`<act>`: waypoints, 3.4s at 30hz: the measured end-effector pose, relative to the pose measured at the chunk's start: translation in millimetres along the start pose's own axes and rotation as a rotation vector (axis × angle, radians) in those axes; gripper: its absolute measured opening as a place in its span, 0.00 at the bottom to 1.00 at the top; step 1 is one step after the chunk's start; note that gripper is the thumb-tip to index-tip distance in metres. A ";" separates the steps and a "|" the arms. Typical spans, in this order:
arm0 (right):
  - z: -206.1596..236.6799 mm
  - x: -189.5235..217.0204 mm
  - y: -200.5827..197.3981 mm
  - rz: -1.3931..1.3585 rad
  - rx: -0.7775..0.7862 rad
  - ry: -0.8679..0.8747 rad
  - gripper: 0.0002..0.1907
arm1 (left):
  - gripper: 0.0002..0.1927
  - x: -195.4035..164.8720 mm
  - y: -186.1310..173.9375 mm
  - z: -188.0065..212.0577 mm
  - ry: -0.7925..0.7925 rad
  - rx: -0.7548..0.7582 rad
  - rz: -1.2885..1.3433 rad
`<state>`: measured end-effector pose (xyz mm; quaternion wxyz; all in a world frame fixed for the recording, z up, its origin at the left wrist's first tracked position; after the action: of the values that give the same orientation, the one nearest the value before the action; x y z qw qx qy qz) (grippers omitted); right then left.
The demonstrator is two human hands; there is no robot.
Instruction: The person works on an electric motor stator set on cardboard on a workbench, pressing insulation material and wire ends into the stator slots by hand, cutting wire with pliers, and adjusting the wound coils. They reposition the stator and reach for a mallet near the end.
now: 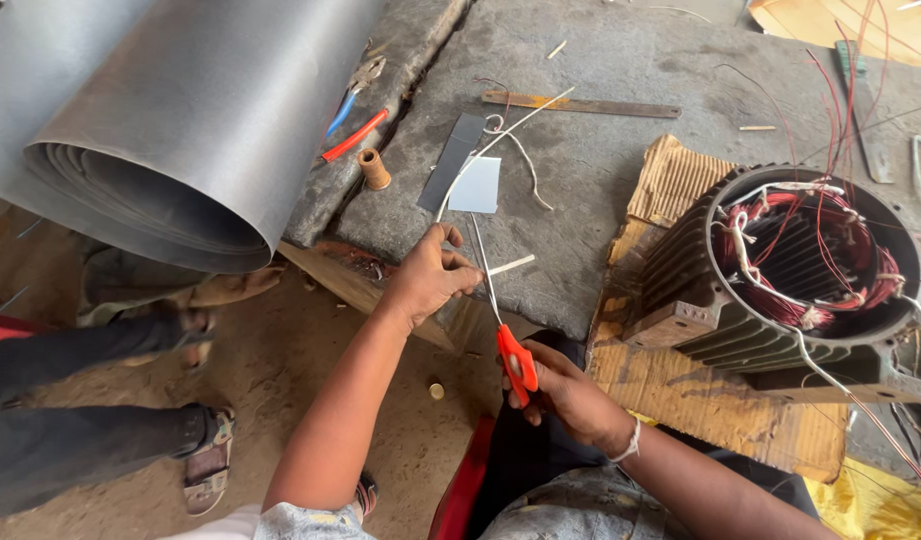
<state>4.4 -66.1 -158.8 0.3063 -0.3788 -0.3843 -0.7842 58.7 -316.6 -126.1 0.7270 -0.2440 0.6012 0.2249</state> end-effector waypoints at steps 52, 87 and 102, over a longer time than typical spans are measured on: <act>216.2 -25.5 -113.6 0.370 -0.634 -0.763 0.05 | 0.12 -42.7 233.4 192.7 0.597 0.377 0.117; 307.2 104.6 -146.2 -0.088 -0.716 -1.422 0.07 | 0.12 -180.7 299.5 173.8 1.419 0.279 -0.243; 295.7 111.7 -165.3 -0.365 -0.624 -1.387 0.08 | 0.29 -182.6 322.7 172.0 1.587 0.184 -0.470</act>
<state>-75.8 245.1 -3.9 -0.2584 -0.7817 -0.3059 -0.4781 -42.1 36.4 53.6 0.1321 -0.3889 0.8844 -0.2216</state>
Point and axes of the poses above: each hand's wrist, its own z-axis away from the middle knuckle, its own y-axis out of the palm, x = y × z, the point moved 1 cm from there along -z, towards the middle knuckle, and after that the axes turned 11 degrees about -x, right-handed, at the moved point
